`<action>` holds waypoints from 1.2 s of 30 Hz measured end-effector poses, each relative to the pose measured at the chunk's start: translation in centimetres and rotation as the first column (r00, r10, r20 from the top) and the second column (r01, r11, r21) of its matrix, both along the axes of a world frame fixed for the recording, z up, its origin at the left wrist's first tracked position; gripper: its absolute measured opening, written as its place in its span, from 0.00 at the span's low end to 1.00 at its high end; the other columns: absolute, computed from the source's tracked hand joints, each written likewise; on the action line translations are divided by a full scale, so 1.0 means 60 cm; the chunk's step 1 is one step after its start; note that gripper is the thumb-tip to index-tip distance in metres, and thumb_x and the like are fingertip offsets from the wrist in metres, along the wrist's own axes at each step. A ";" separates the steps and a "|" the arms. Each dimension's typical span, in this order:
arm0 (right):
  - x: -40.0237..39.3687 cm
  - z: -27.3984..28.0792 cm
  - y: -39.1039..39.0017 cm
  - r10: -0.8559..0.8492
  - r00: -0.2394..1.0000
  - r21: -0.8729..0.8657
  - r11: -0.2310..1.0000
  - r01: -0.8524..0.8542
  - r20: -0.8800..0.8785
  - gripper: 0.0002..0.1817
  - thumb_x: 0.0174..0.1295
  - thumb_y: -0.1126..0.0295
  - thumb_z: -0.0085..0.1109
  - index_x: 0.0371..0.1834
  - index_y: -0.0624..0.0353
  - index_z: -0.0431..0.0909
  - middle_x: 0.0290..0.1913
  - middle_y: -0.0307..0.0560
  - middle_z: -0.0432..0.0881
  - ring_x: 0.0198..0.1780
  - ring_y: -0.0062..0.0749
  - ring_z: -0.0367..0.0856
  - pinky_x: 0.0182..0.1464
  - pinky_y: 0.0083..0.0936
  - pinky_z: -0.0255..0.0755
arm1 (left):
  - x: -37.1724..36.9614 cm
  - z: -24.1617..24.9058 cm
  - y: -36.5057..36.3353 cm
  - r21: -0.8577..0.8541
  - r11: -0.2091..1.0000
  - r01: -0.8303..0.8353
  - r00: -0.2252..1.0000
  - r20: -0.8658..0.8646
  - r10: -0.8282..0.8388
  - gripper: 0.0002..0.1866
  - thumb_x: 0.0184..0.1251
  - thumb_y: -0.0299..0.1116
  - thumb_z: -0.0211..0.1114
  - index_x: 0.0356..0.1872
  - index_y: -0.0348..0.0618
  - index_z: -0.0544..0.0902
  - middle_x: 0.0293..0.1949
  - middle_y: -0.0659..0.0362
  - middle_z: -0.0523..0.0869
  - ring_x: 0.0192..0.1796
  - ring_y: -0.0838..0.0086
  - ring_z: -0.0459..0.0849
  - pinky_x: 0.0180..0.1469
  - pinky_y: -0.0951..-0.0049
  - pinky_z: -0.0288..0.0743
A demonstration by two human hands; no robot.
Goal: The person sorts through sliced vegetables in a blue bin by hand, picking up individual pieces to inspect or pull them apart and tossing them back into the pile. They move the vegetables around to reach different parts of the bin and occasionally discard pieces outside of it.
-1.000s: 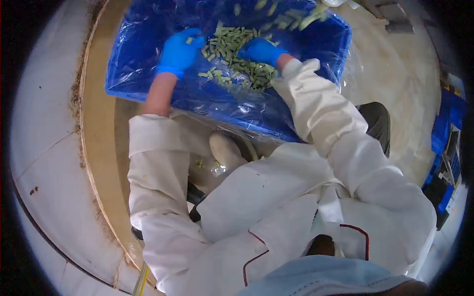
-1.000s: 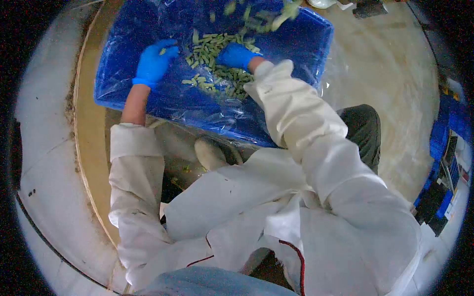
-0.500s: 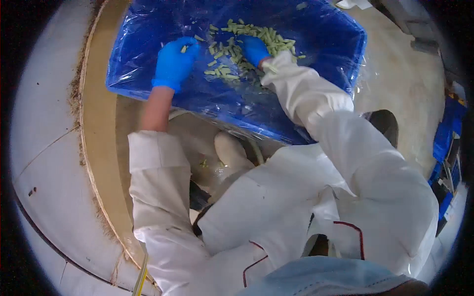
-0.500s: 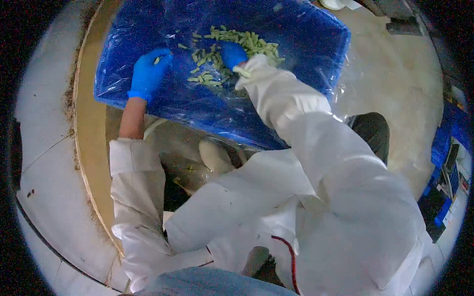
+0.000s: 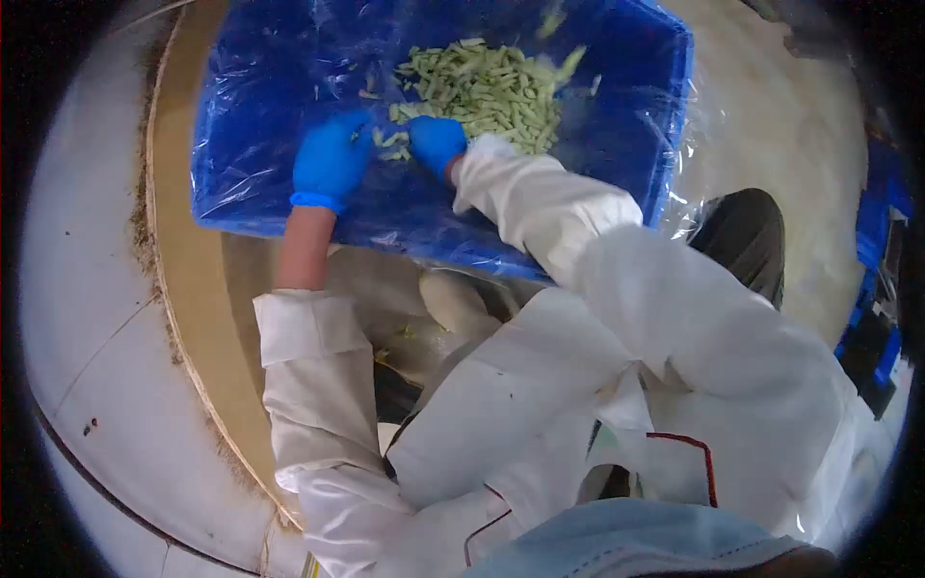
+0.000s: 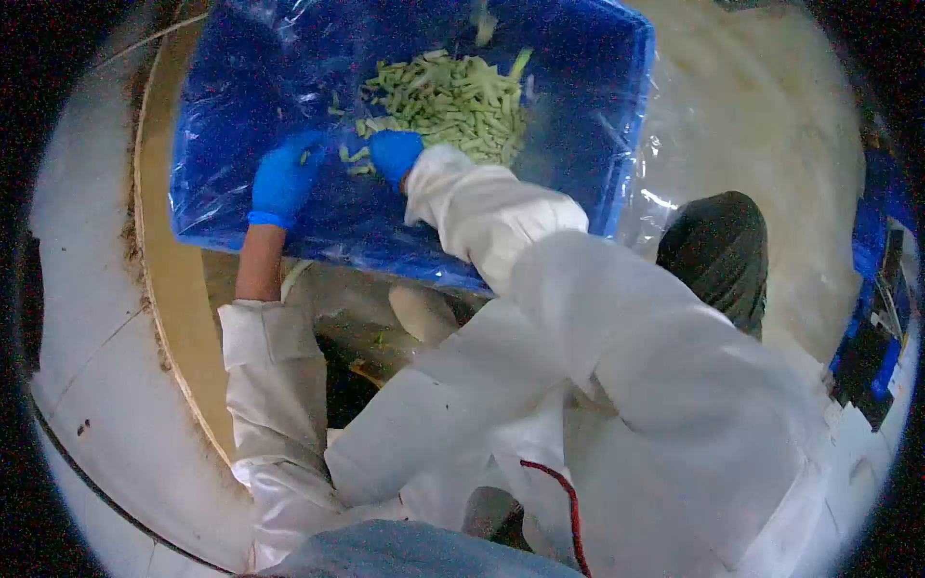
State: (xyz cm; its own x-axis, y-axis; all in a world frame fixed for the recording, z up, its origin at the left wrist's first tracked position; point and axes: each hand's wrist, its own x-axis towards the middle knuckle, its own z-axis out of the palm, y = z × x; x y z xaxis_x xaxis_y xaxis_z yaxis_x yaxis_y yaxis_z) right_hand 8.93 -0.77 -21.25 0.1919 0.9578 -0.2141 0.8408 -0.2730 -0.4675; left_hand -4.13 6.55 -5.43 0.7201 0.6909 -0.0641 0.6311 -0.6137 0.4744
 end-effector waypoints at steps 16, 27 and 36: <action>0.100 0.079 -0.126 -0.204 0.931 -0.270 0.955 0.122 -0.303 0.18 0.56 0.55 0.51 0.35 0.59 0.80 0.37 0.60 0.80 0.37 0.51 0.80 0.35 0.42 0.73 | -0.025 0.095 0.082 -0.572 0.772 -0.278 0.790 0.321 0.523 0.09 0.62 0.36 0.59 0.35 0.43 0.83 0.24 0.66 0.78 0.23 0.86 0.72 0.24 0.85 0.63; 0.174 0.070 -0.078 0.117 0.979 -0.301 0.951 -0.063 0.165 0.14 0.56 0.59 0.52 0.31 0.55 0.83 0.36 0.52 0.82 0.38 0.47 0.81 0.39 0.37 0.74 | 0.014 0.038 0.015 -0.265 0.963 -0.046 0.991 0.112 0.078 0.18 0.53 0.43 0.65 0.37 0.37 0.83 0.31 0.50 0.84 0.32 0.65 0.83 0.38 0.69 0.74; 0.112 0.231 -0.137 0.006 0.752 0.130 0.986 0.106 -0.659 0.19 0.55 0.48 0.54 0.33 0.52 0.82 0.32 0.58 0.80 0.35 0.53 0.77 0.39 0.39 0.71 | 0.064 -0.020 -0.051 0.208 0.813 0.543 0.839 -0.133 -0.527 0.19 0.60 0.35 0.54 0.54 0.50 0.75 0.48 0.49 0.79 0.46 0.55 0.80 0.47 0.59 0.74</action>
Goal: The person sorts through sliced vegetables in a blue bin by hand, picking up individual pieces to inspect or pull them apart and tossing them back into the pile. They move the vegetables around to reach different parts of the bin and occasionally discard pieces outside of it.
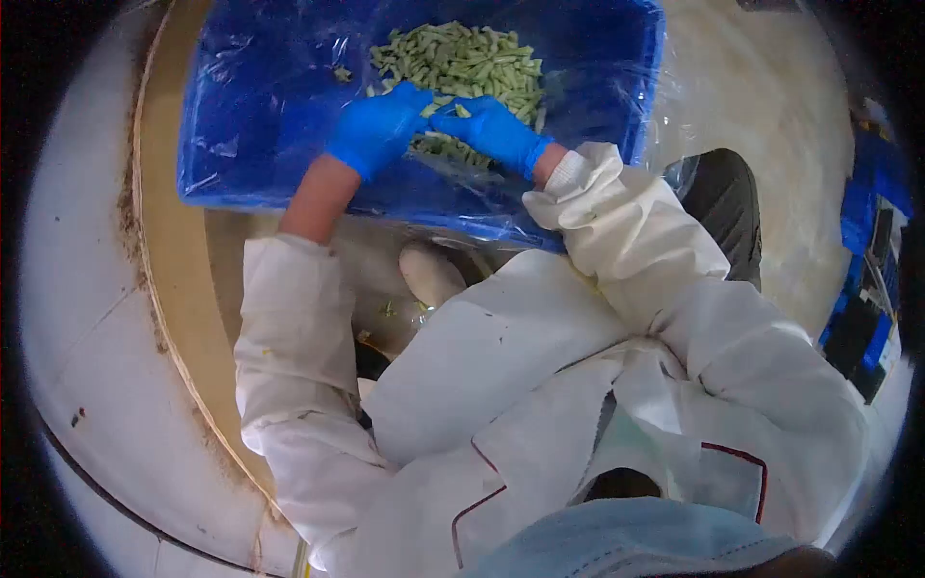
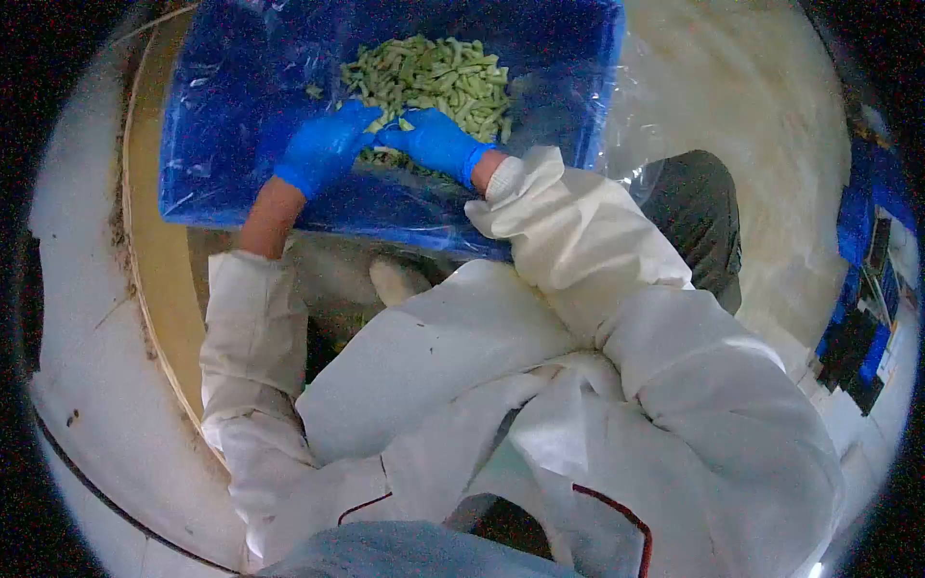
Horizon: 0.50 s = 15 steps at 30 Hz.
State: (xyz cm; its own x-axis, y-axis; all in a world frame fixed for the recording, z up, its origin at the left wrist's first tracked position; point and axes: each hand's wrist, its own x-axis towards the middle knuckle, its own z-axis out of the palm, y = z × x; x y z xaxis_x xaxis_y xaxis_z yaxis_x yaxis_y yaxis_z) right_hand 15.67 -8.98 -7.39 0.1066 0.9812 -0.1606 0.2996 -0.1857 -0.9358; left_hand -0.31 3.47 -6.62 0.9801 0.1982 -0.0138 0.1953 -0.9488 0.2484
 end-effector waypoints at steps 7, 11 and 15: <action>-0.016 -0.009 -0.007 0.456 0.456 -0.212 0.845 -0.491 0.764 0.11 0.53 0.64 0.51 0.28 0.54 0.82 0.30 0.54 0.81 0.31 0.48 0.81 0.31 0.41 0.73 | -0.005 -0.001 -0.019 0.117 0.982 0.152 0.988 -0.001 -0.153 0.09 0.51 0.31 0.58 0.35 0.49 0.81 0.31 0.52 0.82 0.26 0.59 0.82 0.28 0.62 0.76; 0.036 -0.051 -0.008 0.528 0.345 -0.358 0.819 -0.448 0.776 0.10 0.51 0.69 0.50 0.30 0.52 0.83 0.30 0.51 0.82 0.32 0.46 0.82 0.30 0.40 0.74 | -0.019 0.051 0.044 0.080 0.997 0.002 0.976 -0.216 0.015 0.10 0.51 0.35 0.59 0.35 0.47 0.80 0.32 0.50 0.82 0.31 0.56 0.82 0.32 0.58 0.76; 0.147 -0.167 0.087 0.235 0.537 -0.302 0.952 0.039 0.810 0.16 0.58 0.59 0.46 0.42 0.52 0.80 0.40 0.51 0.81 0.41 0.49 0.80 0.42 0.41 0.73 | -0.012 0.060 0.067 0.068 0.941 -0.333 0.928 -0.154 0.339 0.16 0.52 0.39 0.60 0.41 0.44 0.78 0.37 0.49 0.81 0.38 0.54 0.81 0.39 0.56 0.75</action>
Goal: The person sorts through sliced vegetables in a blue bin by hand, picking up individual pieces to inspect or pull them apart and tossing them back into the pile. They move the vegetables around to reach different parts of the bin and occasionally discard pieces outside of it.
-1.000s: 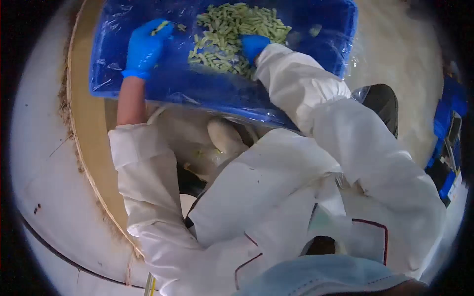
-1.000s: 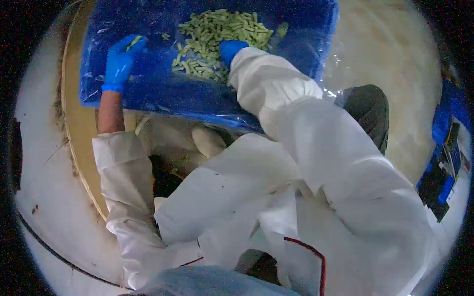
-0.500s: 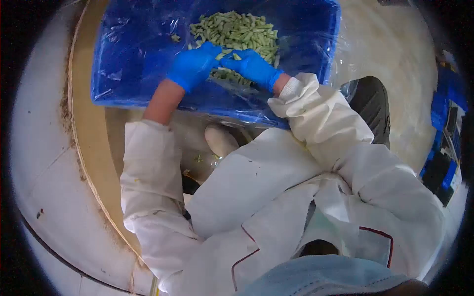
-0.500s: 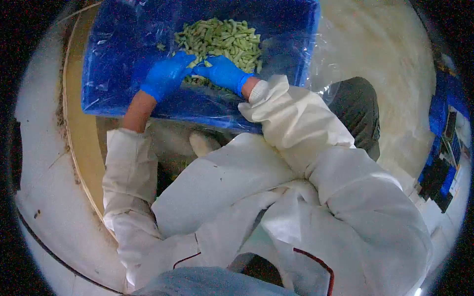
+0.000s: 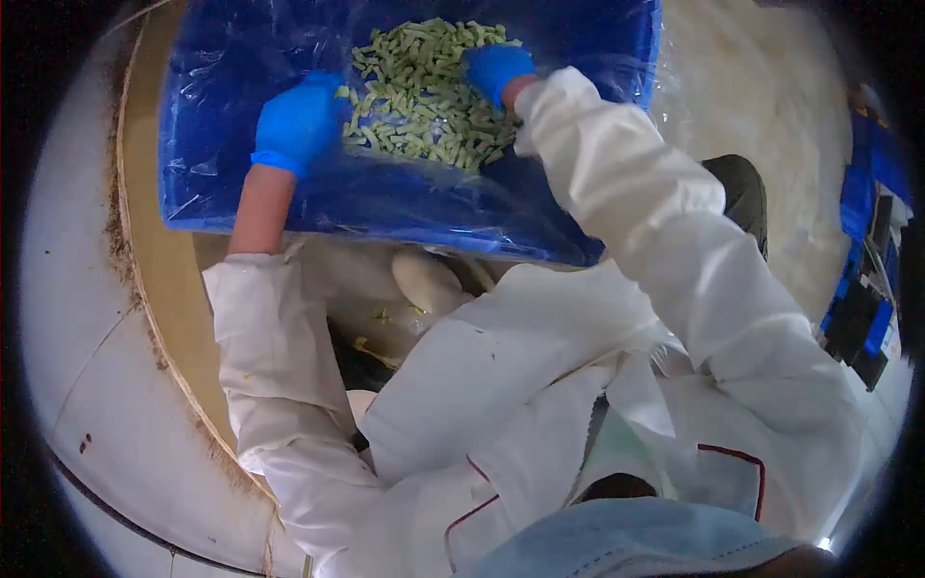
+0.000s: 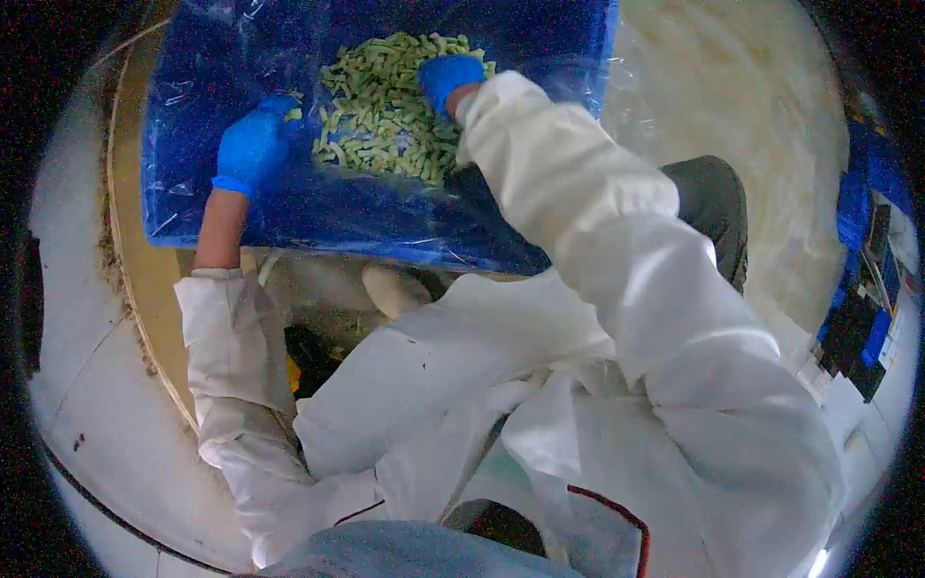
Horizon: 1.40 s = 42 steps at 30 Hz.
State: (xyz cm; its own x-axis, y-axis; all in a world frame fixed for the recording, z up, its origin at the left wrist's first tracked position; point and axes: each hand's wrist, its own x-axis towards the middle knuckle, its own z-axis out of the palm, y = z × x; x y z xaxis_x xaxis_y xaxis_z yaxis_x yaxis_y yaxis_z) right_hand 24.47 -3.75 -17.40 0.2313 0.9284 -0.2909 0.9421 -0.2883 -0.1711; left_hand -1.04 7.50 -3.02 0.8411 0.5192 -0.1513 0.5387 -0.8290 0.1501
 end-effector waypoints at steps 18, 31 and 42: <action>0.047 -0.014 0.021 0.055 0.978 0.141 0.990 -0.026 -0.202 0.19 0.58 0.56 0.51 0.51 0.49 0.76 0.48 0.52 0.78 0.47 0.46 0.77 0.48 0.37 0.71 | 0.038 -0.085 0.002 -0.064 0.988 -0.138 0.987 0.074 0.143 0.23 0.60 0.41 0.56 0.57 0.54 0.71 0.50 0.50 0.78 0.43 0.55 0.81 0.42 0.57 0.76; -0.089 0.131 -0.010 0.221 0.908 0.611 0.791 0.047 -0.357 0.21 0.51 0.76 0.57 0.50 0.45 0.75 0.38 0.45 0.81 0.39 0.41 0.80 0.39 0.33 0.74 | 0.038 -0.043 -0.044 -0.118 0.989 -0.084 0.901 0.415 0.126 0.13 0.58 0.36 0.57 0.42 0.47 0.82 0.37 0.49 0.82 0.38 0.58 0.82 0.39 0.61 0.76; -0.159 0.204 -0.021 0.085 0.581 0.512 0.587 0.627 -0.809 0.12 0.58 0.65 0.58 0.44 0.52 0.80 0.37 0.49 0.82 0.35 0.31 0.81 0.38 0.23 0.73 | 0.052 0.018 -0.062 -0.810 0.567 0.149 0.567 0.539 0.622 0.14 0.57 0.26 0.61 0.46 0.36 0.80 0.36 0.61 0.84 0.34 0.81 0.79 0.36 0.82 0.72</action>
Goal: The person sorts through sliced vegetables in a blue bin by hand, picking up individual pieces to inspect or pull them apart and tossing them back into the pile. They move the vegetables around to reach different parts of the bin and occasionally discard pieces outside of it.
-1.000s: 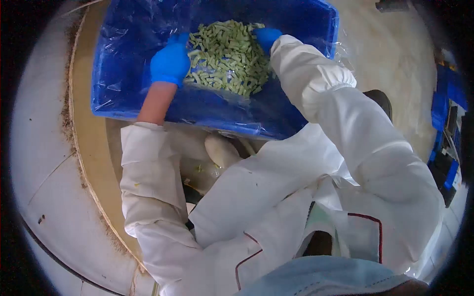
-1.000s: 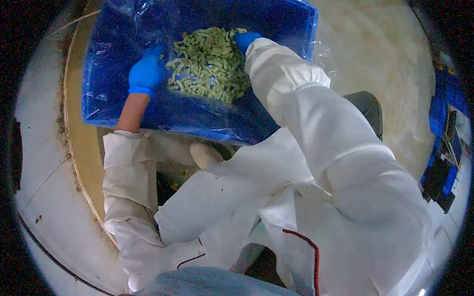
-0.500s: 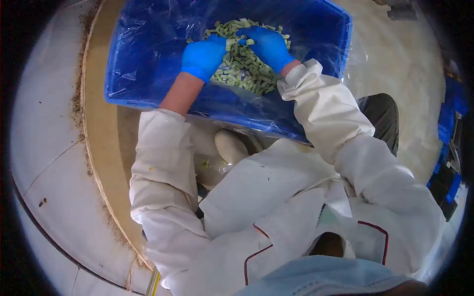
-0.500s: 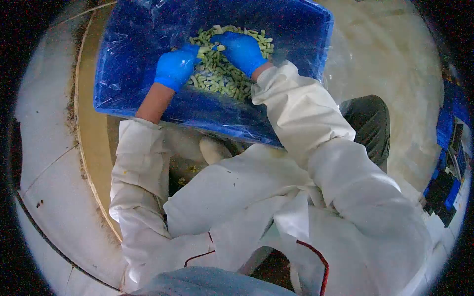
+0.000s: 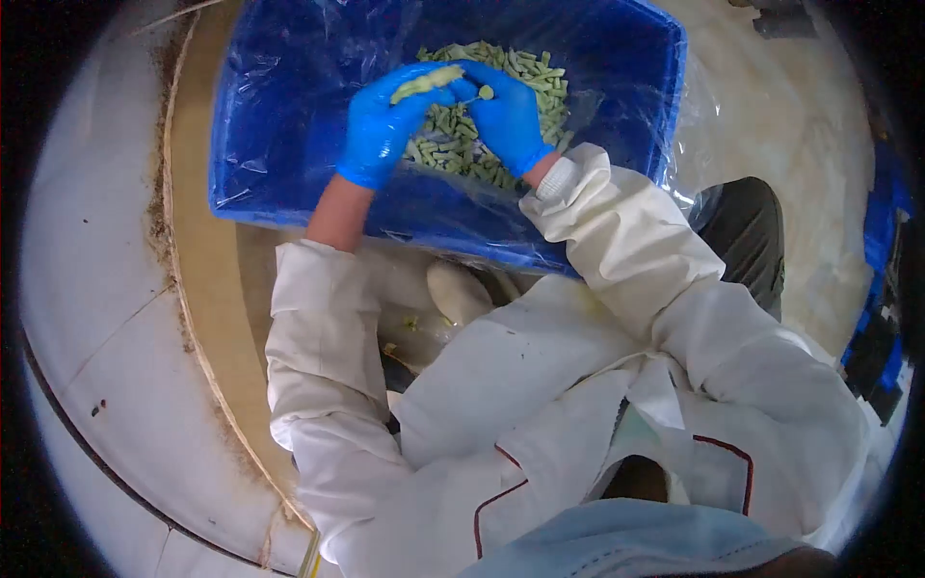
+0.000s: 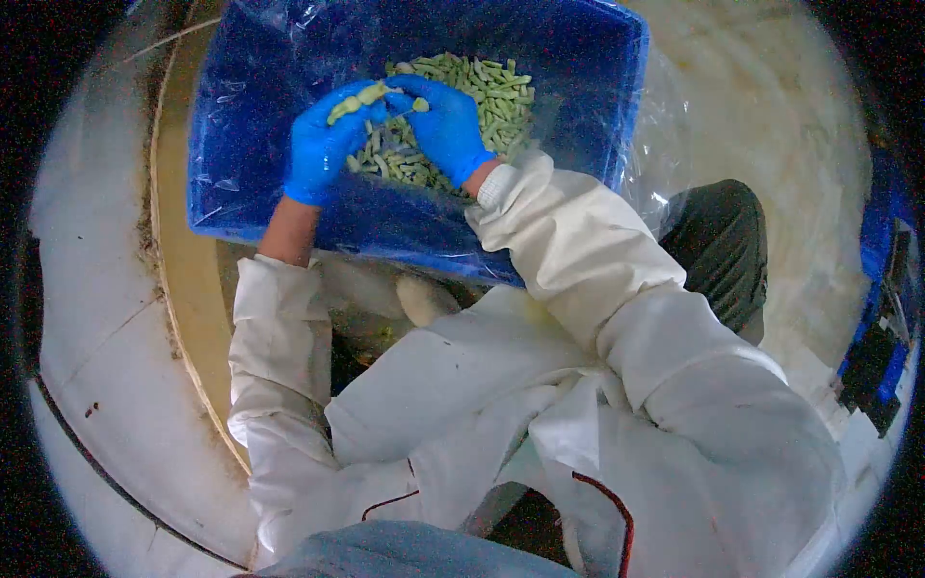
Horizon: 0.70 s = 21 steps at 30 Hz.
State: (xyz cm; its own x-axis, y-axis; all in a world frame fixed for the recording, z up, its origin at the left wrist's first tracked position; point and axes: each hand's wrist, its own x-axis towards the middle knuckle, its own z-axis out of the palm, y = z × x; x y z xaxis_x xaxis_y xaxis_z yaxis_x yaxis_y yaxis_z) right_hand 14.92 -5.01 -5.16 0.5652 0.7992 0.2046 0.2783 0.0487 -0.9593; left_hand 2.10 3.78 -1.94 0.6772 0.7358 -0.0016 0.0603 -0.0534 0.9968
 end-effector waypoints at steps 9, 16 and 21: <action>0.029 0.017 0.003 0.156 0.934 0.068 0.988 -0.141 -0.321 0.13 0.57 0.69 0.59 0.47 0.54 0.78 0.41 0.40 0.81 0.40 0.22 0.78 0.43 0.20 0.71 | -0.045 -0.003 0.063 -0.177 0.953 -0.247 0.968 -0.077 0.237 0.12 0.63 0.27 0.59 0.47 0.37 0.78 0.27 0.64 0.79 0.20 0.88 0.66 0.20 0.86 0.58; 0.012 0.033 -0.008 0.314 0.946 0.055 0.949 -0.311 -0.077 0.12 0.60 0.69 0.56 0.47 0.55 0.78 0.44 0.38 0.81 0.42 0.21 0.77 0.47 0.20 0.70 | -0.029 0.008 0.041 -0.177 0.982 -0.068 0.997 -0.049 0.060 0.15 0.62 0.27 0.59 0.50 0.41 0.78 0.24 0.69 0.75 0.21 0.87 0.68 0.23 0.85 0.62; 0.009 0.042 -0.015 0.425 0.884 -0.003 0.901 -0.434 -0.196 0.11 0.63 0.69 0.53 0.47 0.56 0.77 0.42 0.39 0.81 0.41 0.21 0.77 0.46 0.19 0.70 | -0.024 0.007 0.033 -0.136 0.989 -0.049 0.998 -0.052 0.043 0.15 0.62 0.26 0.58 0.51 0.43 0.78 0.28 0.68 0.77 0.23 0.87 0.69 0.24 0.85 0.64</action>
